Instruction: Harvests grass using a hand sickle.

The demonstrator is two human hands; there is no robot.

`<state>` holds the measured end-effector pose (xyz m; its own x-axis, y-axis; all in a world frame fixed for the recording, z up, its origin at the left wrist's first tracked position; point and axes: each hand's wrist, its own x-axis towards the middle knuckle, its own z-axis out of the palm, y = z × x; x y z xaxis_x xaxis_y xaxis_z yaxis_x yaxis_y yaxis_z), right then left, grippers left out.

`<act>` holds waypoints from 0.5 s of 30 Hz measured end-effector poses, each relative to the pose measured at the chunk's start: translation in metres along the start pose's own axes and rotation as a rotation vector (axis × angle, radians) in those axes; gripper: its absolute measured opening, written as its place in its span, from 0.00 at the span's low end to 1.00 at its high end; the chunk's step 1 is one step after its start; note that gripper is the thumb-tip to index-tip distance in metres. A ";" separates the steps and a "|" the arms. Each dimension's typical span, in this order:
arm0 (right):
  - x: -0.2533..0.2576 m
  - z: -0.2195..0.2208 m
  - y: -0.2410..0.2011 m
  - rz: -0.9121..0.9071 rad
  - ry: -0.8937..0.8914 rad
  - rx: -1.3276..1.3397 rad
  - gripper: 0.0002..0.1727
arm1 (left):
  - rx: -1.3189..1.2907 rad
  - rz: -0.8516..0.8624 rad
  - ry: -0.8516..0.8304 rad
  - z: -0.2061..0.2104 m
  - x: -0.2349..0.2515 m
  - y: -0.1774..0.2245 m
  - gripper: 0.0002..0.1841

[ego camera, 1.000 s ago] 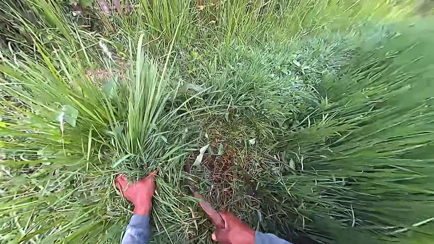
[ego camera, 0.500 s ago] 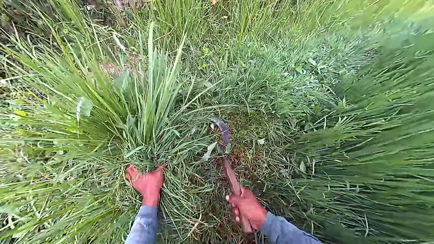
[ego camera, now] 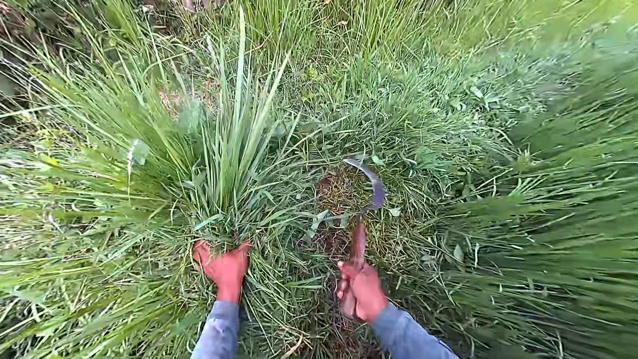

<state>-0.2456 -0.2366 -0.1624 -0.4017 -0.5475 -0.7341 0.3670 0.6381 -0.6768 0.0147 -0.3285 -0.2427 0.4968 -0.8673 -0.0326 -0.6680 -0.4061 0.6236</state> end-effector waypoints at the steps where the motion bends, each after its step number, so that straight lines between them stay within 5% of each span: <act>1: 0.017 0.023 -0.013 -0.068 0.092 0.161 0.08 | 0.003 0.004 0.011 0.000 0.000 0.000 0.58; 3: 0.030 0.054 -0.011 -0.076 0.036 0.124 0.06 | 0.006 -0.008 0.012 0.001 -0.001 0.000 0.58; 4: 0.018 0.056 0.003 -0.004 -0.132 -0.093 0.08 | 0.009 -0.010 0.008 0.000 -0.001 0.000 0.58; 6: -0.014 0.036 0.026 0.174 -0.535 -0.592 0.12 | 0.004 -0.017 -0.006 0.000 -0.001 -0.001 0.58; 8: -0.029 0.002 0.030 0.219 -0.663 -0.804 0.20 | 0.003 -0.004 0.009 0.000 0.000 -0.004 0.57; 11: -0.014 -0.033 0.017 0.104 -0.367 -0.525 0.18 | 0.011 -0.029 -0.016 0.000 -0.002 -0.001 0.58; 13: 0.012 -0.004 -0.003 -0.026 -0.039 -0.112 0.14 | 0.012 -0.039 -0.013 -0.001 -0.001 0.002 0.59; 15: 0.040 0.041 -0.020 -0.116 0.097 0.121 0.10 | 0.011 -0.034 0.009 -0.001 -0.002 0.003 0.58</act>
<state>-0.2343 -0.2929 -0.1804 -0.5237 -0.5555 -0.6459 0.4096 0.5006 -0.7626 0.0120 -0.3277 -0.2402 0.5239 -0.8505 -0.0469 -0.6568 -0.4385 0.6134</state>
